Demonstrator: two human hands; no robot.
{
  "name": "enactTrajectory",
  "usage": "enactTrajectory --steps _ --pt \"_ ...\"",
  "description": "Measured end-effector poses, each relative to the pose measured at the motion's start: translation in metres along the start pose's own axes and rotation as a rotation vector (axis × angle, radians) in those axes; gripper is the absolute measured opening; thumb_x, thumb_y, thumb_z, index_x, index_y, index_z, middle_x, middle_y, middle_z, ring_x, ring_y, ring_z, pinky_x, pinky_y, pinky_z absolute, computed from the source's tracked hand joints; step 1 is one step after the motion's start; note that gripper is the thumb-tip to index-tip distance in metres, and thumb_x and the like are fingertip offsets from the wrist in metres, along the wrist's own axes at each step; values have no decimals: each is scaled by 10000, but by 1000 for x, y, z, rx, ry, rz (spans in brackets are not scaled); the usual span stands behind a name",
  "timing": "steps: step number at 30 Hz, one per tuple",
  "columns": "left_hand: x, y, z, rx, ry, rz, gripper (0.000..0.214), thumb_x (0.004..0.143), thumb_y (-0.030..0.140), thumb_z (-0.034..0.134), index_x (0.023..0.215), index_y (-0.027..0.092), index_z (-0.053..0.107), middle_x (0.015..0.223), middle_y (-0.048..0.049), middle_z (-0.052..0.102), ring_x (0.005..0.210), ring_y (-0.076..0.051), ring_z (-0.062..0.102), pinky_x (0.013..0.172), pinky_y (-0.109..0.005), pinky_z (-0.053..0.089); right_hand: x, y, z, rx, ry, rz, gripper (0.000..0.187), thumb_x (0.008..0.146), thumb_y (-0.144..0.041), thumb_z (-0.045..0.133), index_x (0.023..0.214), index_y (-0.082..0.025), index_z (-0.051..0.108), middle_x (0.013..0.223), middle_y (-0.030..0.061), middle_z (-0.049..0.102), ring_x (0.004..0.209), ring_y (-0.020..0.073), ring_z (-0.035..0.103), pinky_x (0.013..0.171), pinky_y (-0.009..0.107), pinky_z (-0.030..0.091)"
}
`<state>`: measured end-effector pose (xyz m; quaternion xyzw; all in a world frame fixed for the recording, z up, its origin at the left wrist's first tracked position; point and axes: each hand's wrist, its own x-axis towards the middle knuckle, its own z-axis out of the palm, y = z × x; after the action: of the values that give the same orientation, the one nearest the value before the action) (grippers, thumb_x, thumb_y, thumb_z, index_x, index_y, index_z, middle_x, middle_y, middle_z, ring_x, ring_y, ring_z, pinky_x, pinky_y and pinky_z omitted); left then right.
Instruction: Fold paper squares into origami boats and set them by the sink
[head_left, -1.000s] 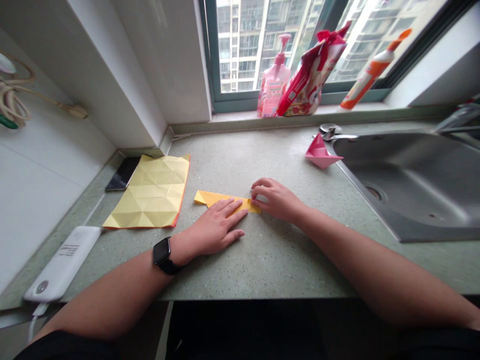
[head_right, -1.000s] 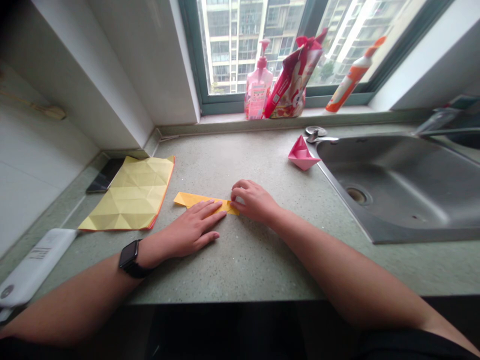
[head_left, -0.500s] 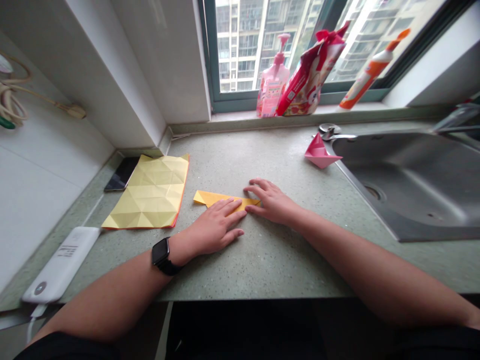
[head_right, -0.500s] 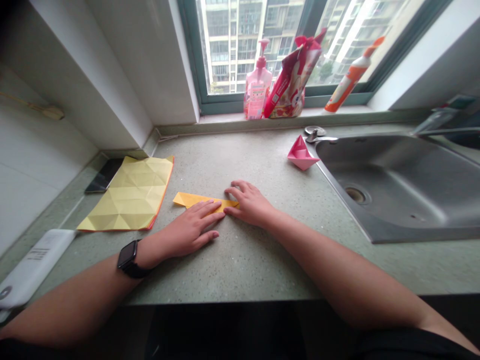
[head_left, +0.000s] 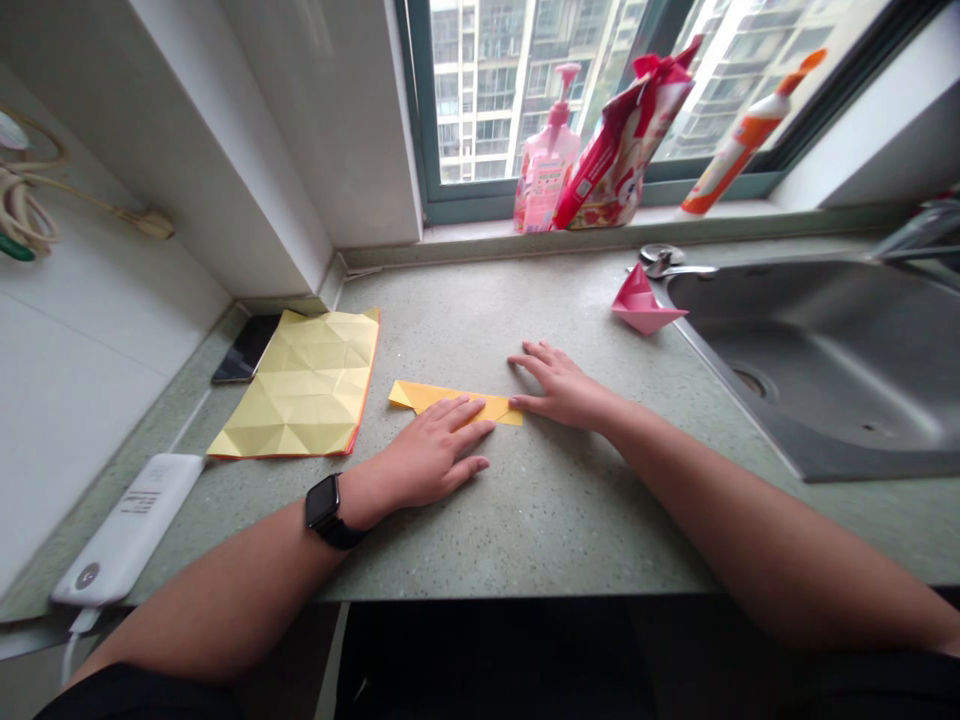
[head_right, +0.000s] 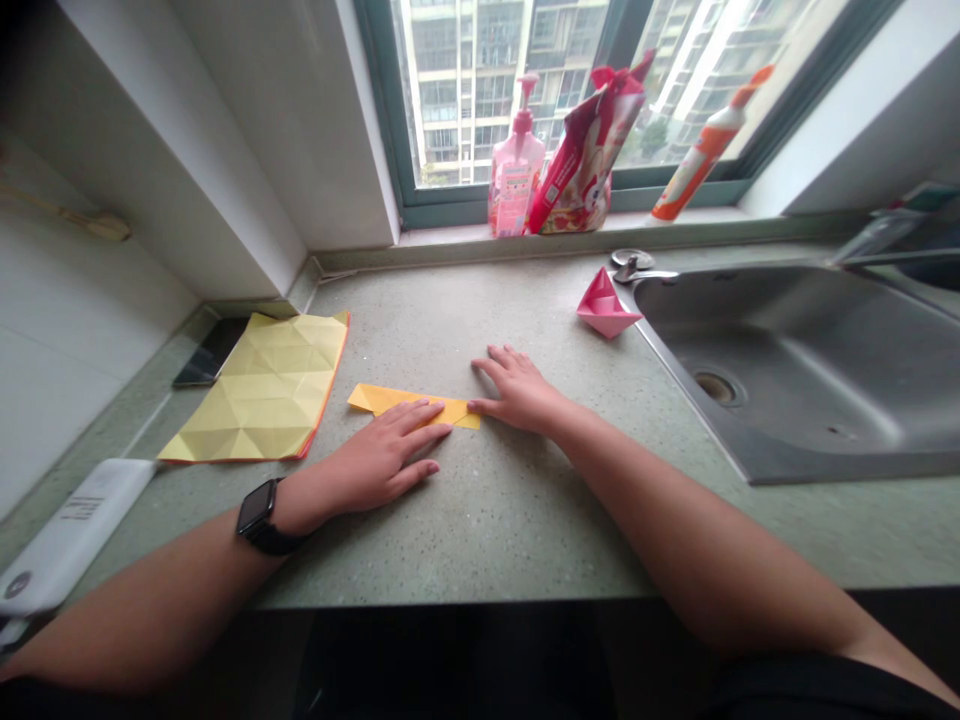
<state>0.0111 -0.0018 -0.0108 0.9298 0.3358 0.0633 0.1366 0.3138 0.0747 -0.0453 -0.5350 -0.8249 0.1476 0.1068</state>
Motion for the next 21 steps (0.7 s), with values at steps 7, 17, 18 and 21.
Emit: enactTrajectory --steps 7,17,18,21 --pt "1 3 -5 14 -54 -37 530 1146 482 538 1617 240 561 1773 -148 429 1673 -366 356 1383 -688 158 1 14 -7 -1 0 4 759 954 -597 759 1622 -281 582 1798 150 390 1674 434 311 1357 657 281" --pt "1 1 -5 -6 -56 -24 541 1153 481 512 1647 259 522 1786 -140 408 1688 -349 326 1383 -669 171 -6 -5 2 85 114 -55 641 1018 -603 677 1591 -327 597 1739 128 485 1645 391 388 1343 643 328" --pt "1 1 -4 -7 -55 -21 549 1153 484 512 1653 258 515 1787 -141 406 1689 -350 324 1383 -669 170 -7 -10 4 85 112 -81 656 1012 -601 689 1601 -332 585 1749 123 471 1655 385 371 1348 638 319" --pt "2 -1 -2 -9 -55 -12 575 1151 495 511 1673 255 492 1789 -149 399 1690 -356 320 1381 -674 168 -9 -24 13 40 73 -112 714 981 -592 734 1621 -324 566 1762 134 451 1671 404 329 1358 679 254"
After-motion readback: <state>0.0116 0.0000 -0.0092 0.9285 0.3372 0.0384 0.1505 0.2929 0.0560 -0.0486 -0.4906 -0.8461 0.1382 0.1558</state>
